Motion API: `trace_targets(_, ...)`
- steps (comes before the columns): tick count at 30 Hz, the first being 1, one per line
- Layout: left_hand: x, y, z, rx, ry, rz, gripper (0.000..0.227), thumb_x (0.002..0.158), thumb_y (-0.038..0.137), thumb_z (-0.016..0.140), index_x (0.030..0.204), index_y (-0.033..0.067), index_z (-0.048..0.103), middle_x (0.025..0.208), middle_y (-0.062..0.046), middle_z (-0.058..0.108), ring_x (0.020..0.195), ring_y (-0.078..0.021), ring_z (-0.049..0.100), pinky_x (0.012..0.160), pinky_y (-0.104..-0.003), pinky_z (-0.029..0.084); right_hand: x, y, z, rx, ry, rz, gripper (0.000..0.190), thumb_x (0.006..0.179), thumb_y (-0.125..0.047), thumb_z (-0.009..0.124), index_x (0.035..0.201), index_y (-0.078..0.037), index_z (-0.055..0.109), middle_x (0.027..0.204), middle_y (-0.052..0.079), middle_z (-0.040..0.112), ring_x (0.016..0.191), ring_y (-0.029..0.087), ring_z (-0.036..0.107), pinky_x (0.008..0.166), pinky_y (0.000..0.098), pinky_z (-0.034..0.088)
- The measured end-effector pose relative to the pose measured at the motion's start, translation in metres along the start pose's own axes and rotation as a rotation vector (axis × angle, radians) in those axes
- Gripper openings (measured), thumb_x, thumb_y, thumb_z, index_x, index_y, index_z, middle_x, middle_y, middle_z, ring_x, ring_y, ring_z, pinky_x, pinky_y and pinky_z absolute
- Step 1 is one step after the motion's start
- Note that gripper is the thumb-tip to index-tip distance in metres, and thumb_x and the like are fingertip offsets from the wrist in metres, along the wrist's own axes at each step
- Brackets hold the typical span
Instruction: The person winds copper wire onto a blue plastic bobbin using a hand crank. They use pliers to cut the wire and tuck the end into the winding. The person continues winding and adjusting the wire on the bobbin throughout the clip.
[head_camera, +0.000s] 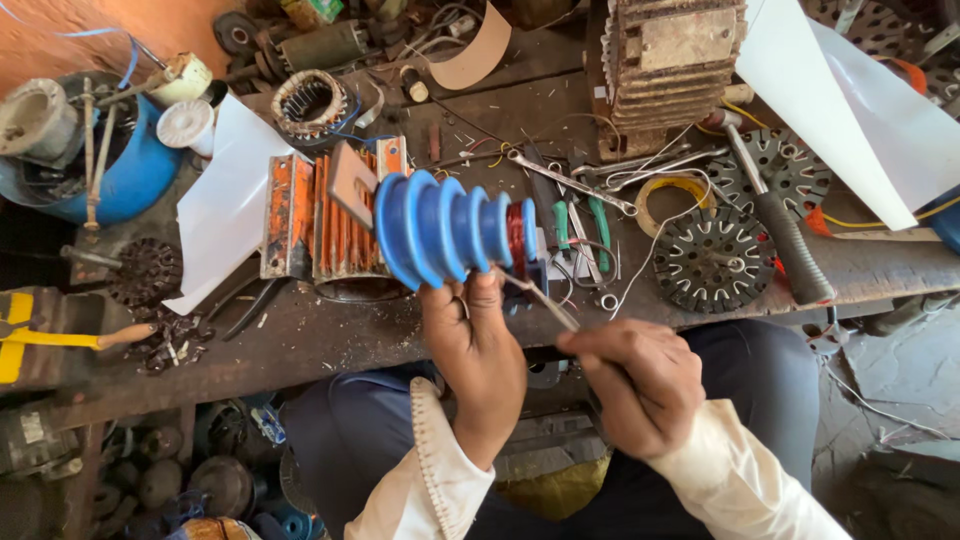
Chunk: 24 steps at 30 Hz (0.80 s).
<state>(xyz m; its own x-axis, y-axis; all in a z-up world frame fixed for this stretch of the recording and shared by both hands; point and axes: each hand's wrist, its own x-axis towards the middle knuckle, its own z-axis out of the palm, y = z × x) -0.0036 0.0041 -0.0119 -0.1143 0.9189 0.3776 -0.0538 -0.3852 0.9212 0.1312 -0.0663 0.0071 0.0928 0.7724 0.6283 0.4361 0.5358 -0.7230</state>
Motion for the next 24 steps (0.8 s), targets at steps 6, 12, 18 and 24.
trace_targets(6,-0.003,0.026,0.005,-0.251,-0.084,-0.334,0.018,0.109,0.015,0.049,0.104,-0.0004,0.055,0.087,-0.007,0.063,0.069,-0.0157,0.069,0.064,-0.03,0.058,-0.008,-0.001,0.018,0.024,-0.069,-0.173,0.018,0.09,0.006,0.068,0.106,0.002,0.061,0.086,0.01,0.071,0.067,0.023,0.07,0.062,0.0349,0.054)
trace_targets(12,0.004,0.018,0.01,-0.472,-0.032,-0.454,0.015,0.109,0.018,0.049,0.104,0.0034,0.051,0.075,-0.004,0.056,0.051,-0.0122,0.053,0.052,-0.029,0.051,-0.01,0.031,0.024,0.098,-0.171,-0.504,0.033,0.08,0.008,0.069,0.108,0.003,0.054,0.076,0.006,0.063,0.055,0.022,0.056,0.052,0.0388,0.041)
trace_targets(18,-0.002,0.007,0.014,-0.603,-0.078,-0.366,0.016,0.11,0.02,0.053,0.109,0.0046,0.05,0.079,0.0,0.05,0.05,-0.0054,0.039,0.051,-0.025,0.045,-0.002,0.049,0.023,0.199,-0.07,-0.298,0.021,0.087,0.006,0.064,0.104,-0.004,0.057,0.079,0.008,0.061,0.066,0.023,0.059,0.063,0.0359,0.048)
trace_targets(24,0.002,-0.001,0.014,-0.691,-0.046,-0.22,0.015,0.11,0.02,0.056,0.113,0.0053,0.052,0.078,0.001,0.048,0.052,-0.0051,0.038,0.059,-0.03,0.051,0.008,0.04,0.044,0.35,0.327,0.19,0.011,0.104,-0.002,0.056,0.115,0.0,0.056,0.12,0.013,0.057,0.1,0.016,0.057,0.089,0.0294,0.047)
